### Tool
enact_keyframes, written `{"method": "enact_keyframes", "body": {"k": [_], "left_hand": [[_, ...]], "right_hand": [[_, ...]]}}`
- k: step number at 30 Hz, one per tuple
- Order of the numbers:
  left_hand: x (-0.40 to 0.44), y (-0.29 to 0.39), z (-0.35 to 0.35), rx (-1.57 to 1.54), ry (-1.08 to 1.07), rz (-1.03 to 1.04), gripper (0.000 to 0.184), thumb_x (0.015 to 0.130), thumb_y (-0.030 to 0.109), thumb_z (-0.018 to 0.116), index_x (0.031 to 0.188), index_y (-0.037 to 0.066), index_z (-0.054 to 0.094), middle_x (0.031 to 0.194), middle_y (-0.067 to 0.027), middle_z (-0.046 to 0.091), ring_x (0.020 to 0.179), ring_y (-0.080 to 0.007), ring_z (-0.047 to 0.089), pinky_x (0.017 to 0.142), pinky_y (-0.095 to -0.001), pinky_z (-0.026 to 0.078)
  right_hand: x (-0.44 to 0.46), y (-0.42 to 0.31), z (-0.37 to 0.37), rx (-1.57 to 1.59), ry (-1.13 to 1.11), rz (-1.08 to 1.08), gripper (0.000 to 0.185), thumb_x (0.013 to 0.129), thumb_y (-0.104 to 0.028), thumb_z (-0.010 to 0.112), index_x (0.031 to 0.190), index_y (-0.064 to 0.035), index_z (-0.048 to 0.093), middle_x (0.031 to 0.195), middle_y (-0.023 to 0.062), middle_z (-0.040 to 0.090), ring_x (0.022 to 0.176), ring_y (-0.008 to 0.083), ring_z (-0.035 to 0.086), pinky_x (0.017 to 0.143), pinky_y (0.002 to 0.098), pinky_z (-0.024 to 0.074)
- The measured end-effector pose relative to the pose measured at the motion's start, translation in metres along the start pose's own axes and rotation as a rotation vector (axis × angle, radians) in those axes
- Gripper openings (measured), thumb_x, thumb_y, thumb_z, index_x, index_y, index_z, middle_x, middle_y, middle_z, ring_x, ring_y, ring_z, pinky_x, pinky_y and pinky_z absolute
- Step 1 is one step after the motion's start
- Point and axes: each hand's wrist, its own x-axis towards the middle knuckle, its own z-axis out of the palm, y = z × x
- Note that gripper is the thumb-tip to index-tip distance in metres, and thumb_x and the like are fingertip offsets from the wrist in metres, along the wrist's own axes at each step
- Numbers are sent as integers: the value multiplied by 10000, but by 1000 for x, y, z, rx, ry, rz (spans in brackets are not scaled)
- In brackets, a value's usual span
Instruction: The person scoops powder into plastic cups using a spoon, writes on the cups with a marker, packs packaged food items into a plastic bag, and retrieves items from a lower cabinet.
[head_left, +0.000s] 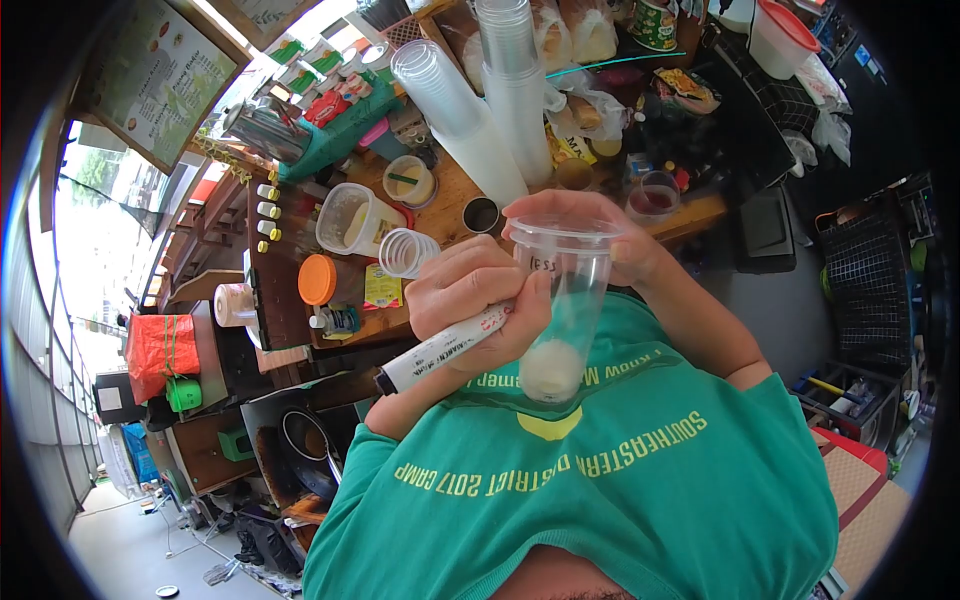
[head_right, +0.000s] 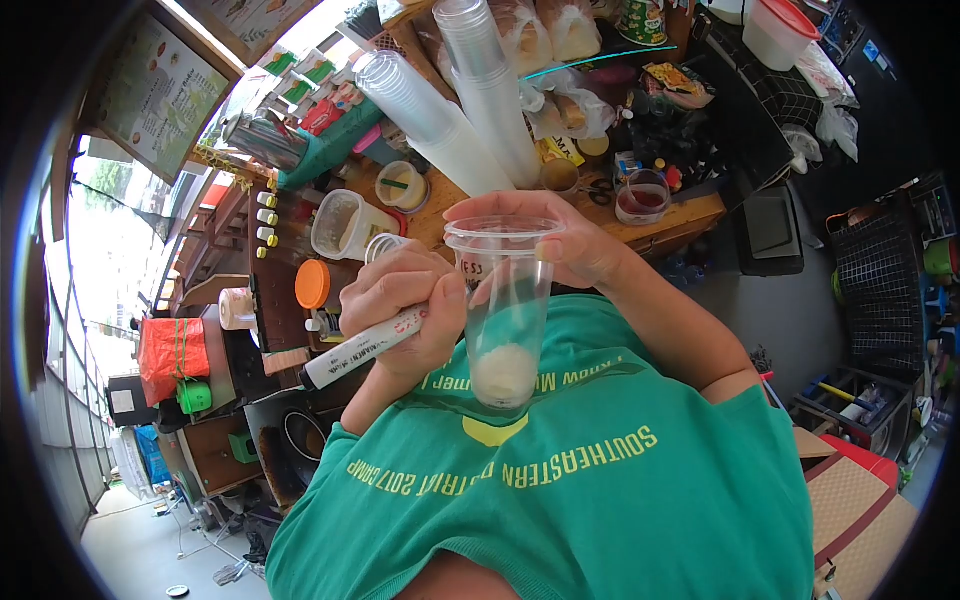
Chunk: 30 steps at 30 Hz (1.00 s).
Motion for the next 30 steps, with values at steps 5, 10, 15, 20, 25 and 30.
{"method": "enact_keyframes", "body": {"k": [5, 10, 15, 20, 25, 30], "left_hand": [[-1, 3, 3, -10, 10, -9, 207, 676, -82, 769, 725, 40, 609, 619, -41, 571, 499, -174, 548, 472, -279, 430], [0, 4, 6, -22, 9, -1, 208, 674, -72, 778, 732, 47, 618, 629, -39, 584, 506, -170, 557, 482, -275, 445], [1, 5, 6, -10, -29, 12, 209, 671, -56, 791, 745, 53, 629, 643, -39, 594, 514, -173, 567, 491, -278, 458], [5, 12, 6, 15, -72, -5, 206, 673, -31, 803, 749, 55, 632, 649, -37, 602, 518, -177, 578, 504, -282, 471], [-3, 2, -3, -224, -62, -105, 359, 831, 282, 850, 858, -4, 634, 640, -78, 631, 558, -189, 600, 517, -288, 463], [-22, 10, -19, 27, 26, 12, 456, 784, 405, 839, 902, 7, 651, 652, -83, 622, 574, -206, 609, 538, -306, 480]], "right_hand": [[-3, 1, 0, 8, -8, 3, 1145, 654, -577, 889, 1452, 87, 405, 1402, 193, 554, 1273, 248, 582, 1083, 405, 476], [-6, 2, -2, -6, -17, -1, 1145, 660, -583, 882, 1455, 86, 400, 1403, 193, 554, 1278, 248, 580, 1092, 408, 465], [-9, 1, 1, -17, -16, 2, 1138, 670, -589, 872, 1456, 84, 399, 1405, 192, 552, 1288, 251, 572, 1114, 418, 439], [-9, 8, -1, 34, -52, -74, 1038, 712, -507, 867, 1450, 71, 420, 1392, 157, 560, 1219, 247, 608, 1038, 424, 517], [-13, 5, -2, 49, -53, -80, 1046, 710, -514, 866, 1453, 67, 413, 1397, 162, 555, 1225, 253, 602, 1052, 423, 505], [-20, -11, -17, 47, -1, -131, 1081, 728, -494, 856, 1508, 42, 333, 1407, 192, 543, 1216, 277, 610, 1059, 427, 495]]}}
